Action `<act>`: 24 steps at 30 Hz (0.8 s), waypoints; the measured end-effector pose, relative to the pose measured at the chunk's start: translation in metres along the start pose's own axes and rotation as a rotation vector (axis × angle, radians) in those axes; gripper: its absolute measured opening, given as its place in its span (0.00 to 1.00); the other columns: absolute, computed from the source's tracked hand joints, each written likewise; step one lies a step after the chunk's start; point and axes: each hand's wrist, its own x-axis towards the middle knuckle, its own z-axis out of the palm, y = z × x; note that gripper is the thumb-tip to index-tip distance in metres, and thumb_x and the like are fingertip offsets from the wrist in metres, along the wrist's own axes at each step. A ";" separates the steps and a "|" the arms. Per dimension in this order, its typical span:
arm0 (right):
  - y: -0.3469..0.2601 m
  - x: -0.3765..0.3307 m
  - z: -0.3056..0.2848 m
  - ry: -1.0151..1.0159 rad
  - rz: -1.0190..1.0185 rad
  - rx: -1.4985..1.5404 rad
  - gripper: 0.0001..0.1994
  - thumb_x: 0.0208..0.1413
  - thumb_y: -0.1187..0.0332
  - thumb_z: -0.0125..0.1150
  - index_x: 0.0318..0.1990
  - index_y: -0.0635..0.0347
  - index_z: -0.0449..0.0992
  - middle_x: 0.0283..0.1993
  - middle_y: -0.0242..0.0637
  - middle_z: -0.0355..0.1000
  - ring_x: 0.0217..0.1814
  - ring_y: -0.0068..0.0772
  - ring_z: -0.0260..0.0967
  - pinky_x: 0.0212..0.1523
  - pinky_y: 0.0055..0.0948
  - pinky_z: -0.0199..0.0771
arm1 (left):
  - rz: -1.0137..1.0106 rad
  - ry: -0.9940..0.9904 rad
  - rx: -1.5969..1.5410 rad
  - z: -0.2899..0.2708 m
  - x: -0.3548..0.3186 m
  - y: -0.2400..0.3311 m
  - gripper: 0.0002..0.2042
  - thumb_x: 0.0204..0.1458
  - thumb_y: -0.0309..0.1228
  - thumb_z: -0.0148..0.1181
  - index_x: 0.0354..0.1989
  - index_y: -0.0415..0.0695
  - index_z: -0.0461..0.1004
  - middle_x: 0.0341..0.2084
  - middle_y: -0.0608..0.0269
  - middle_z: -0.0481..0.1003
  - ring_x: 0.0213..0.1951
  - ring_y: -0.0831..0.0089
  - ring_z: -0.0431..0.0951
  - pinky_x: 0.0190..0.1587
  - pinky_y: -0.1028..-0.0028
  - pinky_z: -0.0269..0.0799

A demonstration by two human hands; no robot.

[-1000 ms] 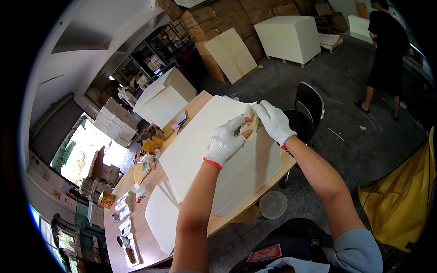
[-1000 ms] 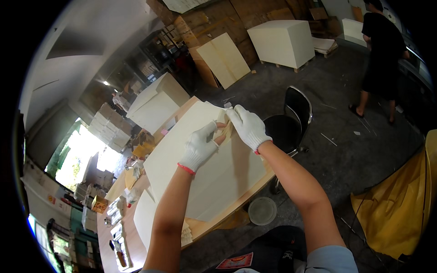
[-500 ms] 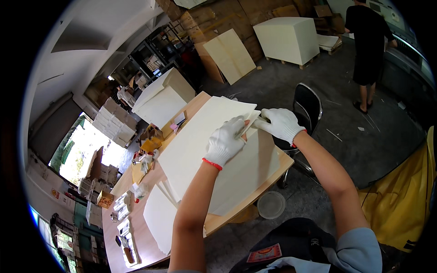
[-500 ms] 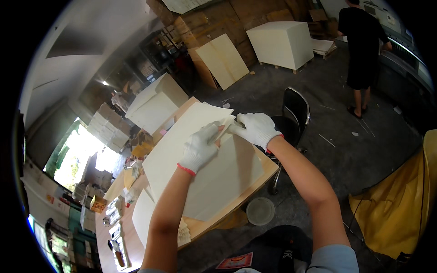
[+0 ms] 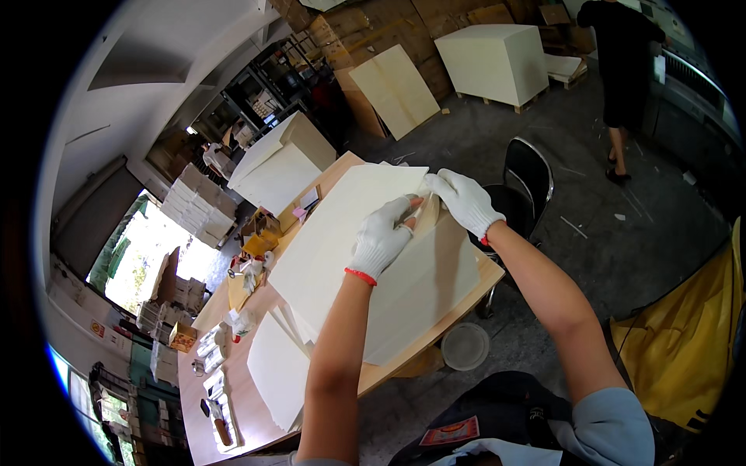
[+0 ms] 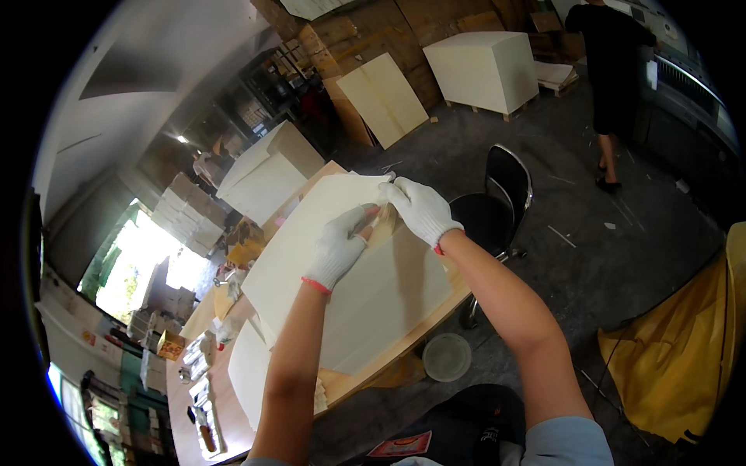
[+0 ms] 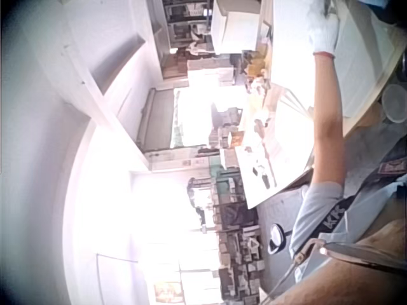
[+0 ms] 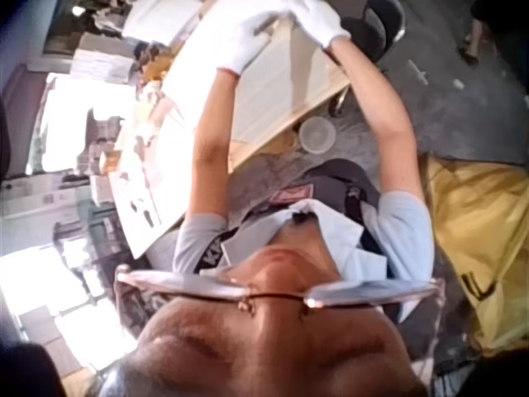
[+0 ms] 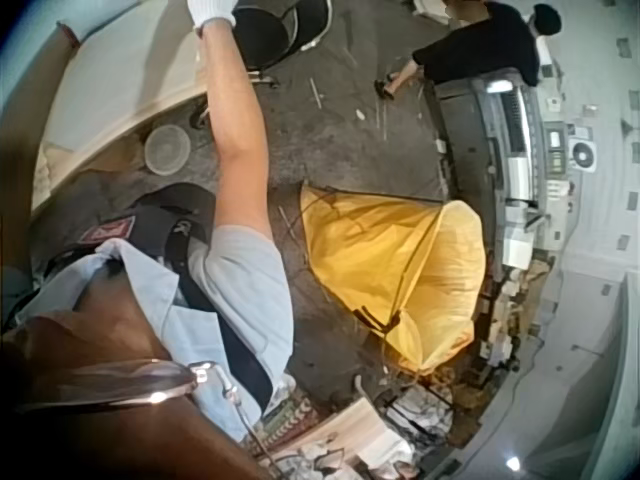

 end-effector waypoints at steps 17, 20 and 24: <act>0.009 -0.005 0.010 0.081 -0.035 -0.052 0.28 0.73 0.41 0.40 0.42 0.57 0.75 0.35 0.55 0.78 0.43 0.64 0.75 0.44 0.57 0.69 | -0.013 0.119 -0.128 0.006 0.000 0.000 0.18 0.62 0.33 0.64 0.60 0.51 0.80 0.52 0.50 0.82 0.52 0.59 0.83 0.55 0.64 0.76; 0.011 -0.005 0.011 0.110 -0.059 -0.069 0.27 0.73 0.41 0.40 0.43 0.56 0.75 0.35 0.56 0.78 0.43 0.64 0.76 0.44 0.57 0.70 | 0.010 0.093 -0.036 0.005 0.000 0.000 0.18 0.61 0.35 0.65 0.60 0.54 0.79 0.46 0.49 0.83 0.46 0.58 0.84 0.52 0.62 0.76; 0.019 -0.004 0.013 0.135 -0.065 -0.075 0.27 0.73 0.42 0.40 0.44 0.56 0.75 0.36 0.56 0.79 0.43 0.64 0.76 0.44 0.58 0.70 | -0.144 -0.048 0.033 -0.003 -0.003 0.027 0.17 0.60 0.37 0.68 0.58 0.54 0.80 0.36 0.53 0.82 0.37 0.61 0.83 0.46 0.63 0.77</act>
